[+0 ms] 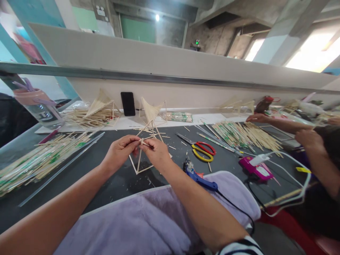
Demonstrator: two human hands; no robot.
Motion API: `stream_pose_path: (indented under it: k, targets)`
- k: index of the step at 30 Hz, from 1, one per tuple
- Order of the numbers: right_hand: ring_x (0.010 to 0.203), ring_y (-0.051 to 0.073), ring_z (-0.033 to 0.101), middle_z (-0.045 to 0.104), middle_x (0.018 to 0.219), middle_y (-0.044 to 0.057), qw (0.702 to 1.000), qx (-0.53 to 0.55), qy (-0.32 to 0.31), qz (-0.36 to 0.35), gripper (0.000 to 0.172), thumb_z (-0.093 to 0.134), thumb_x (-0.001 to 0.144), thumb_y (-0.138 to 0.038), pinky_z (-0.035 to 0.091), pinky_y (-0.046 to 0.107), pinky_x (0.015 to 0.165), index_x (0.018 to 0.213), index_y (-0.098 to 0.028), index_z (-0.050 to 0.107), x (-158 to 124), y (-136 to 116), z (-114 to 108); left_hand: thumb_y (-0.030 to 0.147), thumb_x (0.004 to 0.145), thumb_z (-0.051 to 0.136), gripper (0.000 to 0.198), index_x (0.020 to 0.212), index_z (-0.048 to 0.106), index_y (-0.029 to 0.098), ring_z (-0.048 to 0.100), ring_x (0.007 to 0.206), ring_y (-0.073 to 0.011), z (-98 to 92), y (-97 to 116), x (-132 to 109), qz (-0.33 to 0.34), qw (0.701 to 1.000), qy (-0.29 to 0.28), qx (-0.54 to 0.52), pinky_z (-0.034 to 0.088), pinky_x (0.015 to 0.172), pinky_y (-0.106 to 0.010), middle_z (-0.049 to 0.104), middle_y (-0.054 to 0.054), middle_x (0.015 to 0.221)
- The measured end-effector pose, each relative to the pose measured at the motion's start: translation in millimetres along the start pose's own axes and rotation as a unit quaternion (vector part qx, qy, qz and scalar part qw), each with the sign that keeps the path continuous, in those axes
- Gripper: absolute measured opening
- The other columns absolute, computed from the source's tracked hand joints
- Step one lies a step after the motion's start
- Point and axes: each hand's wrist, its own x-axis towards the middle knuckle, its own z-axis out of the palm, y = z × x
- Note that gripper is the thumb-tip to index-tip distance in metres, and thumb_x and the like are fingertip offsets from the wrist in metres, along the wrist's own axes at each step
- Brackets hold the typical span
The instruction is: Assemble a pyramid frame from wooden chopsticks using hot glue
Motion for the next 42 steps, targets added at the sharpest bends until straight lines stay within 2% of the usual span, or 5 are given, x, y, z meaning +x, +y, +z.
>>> stream_pose_path:
  k: [12, 23, 33, 42]
  targets:
    - [0.061, 0.010, 0.050, 0.057, 0.060, -0.003, 1.000, -0.024, -0.001, -0.016, 0.015, 0.061, 0.078, -0.026, 0.036, 0.020, 0.058, 0.066, -0.019, 0.066, 0.1, 0.4, -1.3, 0.026, 0.080, 0.056, 0.015, 0.086, 0.066, 0.017, 0.053, 0.050, -0.0086, 0.6, -4.5, 3.3, 0.013, 0.999, 0.010, 0.028, 0.044, 0.052, -0.020, 0.057, 0.003, 0.060]
    - [0.061, 0.010, 0.050, 0.059, 0.062, -0.004, 0.999, -0.028, -0.004, -0.022, 0.015, 0.061, 0.079, -0.026, 0.036, 0.020, 0.060, 0.068, -0.020, 0.068, 0.2, 0.5, -0.7, 0.024, 0.079, 0.057, 0.017, 0.086, 0.069, 0.016, 0.054, 0.050, -0.0084, 1.1, -0.4, 3.2, -0.003, 0.999, 0.018, 0.027, 0.046, 0.051, -0.019, 0.060, 0.003, 0.061]
    - [0.062, 0.010, 0.052, 0.059, 0.061, -0.003, 1.000, -0.022, -0.010, -0.009, 0.016, 0.060, 0.079, -0.027, 0.037, 0.021, 0.061, 0.067, -0.019, 0.068, 0.2, -3.5, -2.9, 0.025, 0.080, 0.056, 0.021, 0.093, 0.069, 0.015, 0.054, 0.052, -0.0089, 1.0, -2.8, 1.4, 0.022, 0.999, 0.012, 0.030, 0.046, 0.054, -0.021, 0.061, 0.000, 0.065]
    - [0.068, 0.013, 0.058, 0.067, 0.072, 0.000, 1.000, 0.002, -0.015, -0.016, 0.012, 0.061, 0.078, -0.026, 0.043, 0.024, 0.067, 0.073, -0.022, 0.071, 0.6, 2.5, -2.9, 0.029, 0.083, 0.054, 0.026, 0.101, 0.068, 0.018, 0.056, 0.058, -0.0093, -0.2, -5.0, -1.3, 0.076, 0.995, 0.008, 0.067, 0.049, 0.057, -0.021, 0.066, -0.004, 0.082]
